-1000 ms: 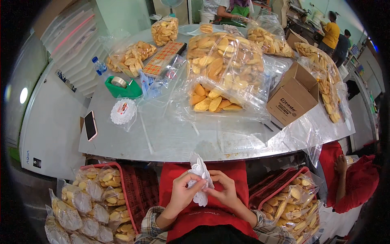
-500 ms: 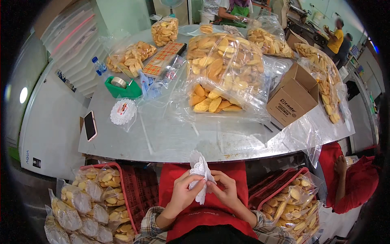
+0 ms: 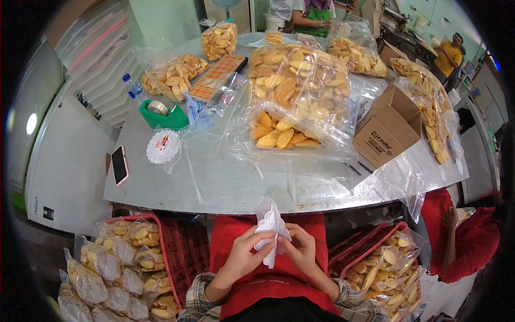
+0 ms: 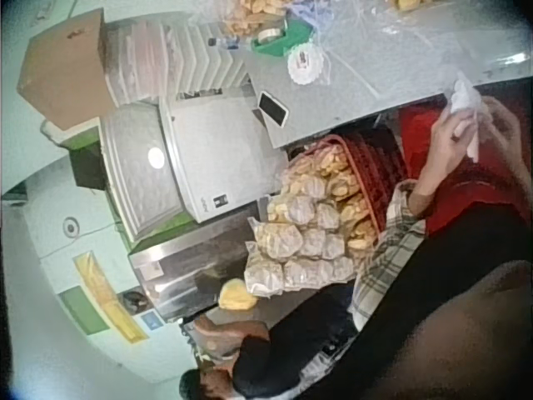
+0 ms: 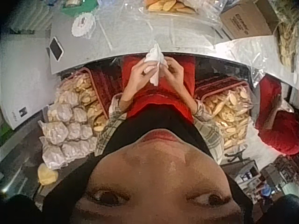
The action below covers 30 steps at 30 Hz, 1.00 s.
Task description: The person separates a stack of white paper doilies and places one inside a clear plastic bag. They then pick up several yellow, crescent-shaped biscuits from a bulk container and place them into the bag. The person repeats this process, filling bags with biscuits and doilies.
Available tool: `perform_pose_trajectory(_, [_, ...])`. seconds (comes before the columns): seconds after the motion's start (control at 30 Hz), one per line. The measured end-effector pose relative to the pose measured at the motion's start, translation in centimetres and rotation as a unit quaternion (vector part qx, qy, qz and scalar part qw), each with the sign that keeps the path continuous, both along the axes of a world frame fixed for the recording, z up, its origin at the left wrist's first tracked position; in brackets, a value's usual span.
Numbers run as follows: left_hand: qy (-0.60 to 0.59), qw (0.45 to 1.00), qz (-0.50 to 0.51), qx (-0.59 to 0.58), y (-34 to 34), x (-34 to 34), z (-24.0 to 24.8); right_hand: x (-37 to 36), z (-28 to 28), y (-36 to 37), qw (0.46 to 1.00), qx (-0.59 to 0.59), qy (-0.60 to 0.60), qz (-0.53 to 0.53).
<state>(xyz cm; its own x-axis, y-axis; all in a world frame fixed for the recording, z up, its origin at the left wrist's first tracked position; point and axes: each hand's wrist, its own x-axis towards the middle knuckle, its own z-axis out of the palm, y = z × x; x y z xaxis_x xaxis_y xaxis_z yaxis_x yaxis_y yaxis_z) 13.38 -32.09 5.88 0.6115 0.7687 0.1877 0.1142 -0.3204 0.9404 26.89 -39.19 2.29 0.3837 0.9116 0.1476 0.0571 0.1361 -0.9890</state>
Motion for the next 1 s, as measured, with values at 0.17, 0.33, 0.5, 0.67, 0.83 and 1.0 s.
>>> perform_pose_trajectory(0.17, [0.013, 1.000, -0.007, -0.006, 0.0, -0.2, -0.4, -0.1, 0.0, -0.2, 0.998, -0.024, 0.053, -0.014])
perform_pose_trajectory(0.33, [0.010, 1.000, -0.006, 0.008, -0.3, 0.0, 0.1, -0.2, 0.5, 0.0, 0.999, 0.011, 0.028, -0.011])
perform_pose_trajectory(0.5, [0.011, 1.000, -0.008, -0.007, -0.3, -0.1, 0.1, -0.2, 0.4, 0.0, 1.000, 0.003, 0.011, -0.021])
perform_pose_trajectory(0.67, [0.016, 0.999, 0.019, -0.027, -0.3, -0.2, -0.2, -0.4, -0.2, -0.1, 0.999, -0.002, 0.030, -0.016])
perform_pose_trajectory(0.83, [-0.001, 0.999, 0.038, -0.038, -0.3, -0.3, -0.7, -0.5, -0.6, -0.1, 0.998, -0.009, 0.063, -0.006])
perform_pose_trajectory(1.0, [-0.006, 0.998, 0.035, -0.044, -0.1, -0.2, -0.7, -0.5, -1.0, -0.1, 0.998, 0.000, 0.062, 0.005])
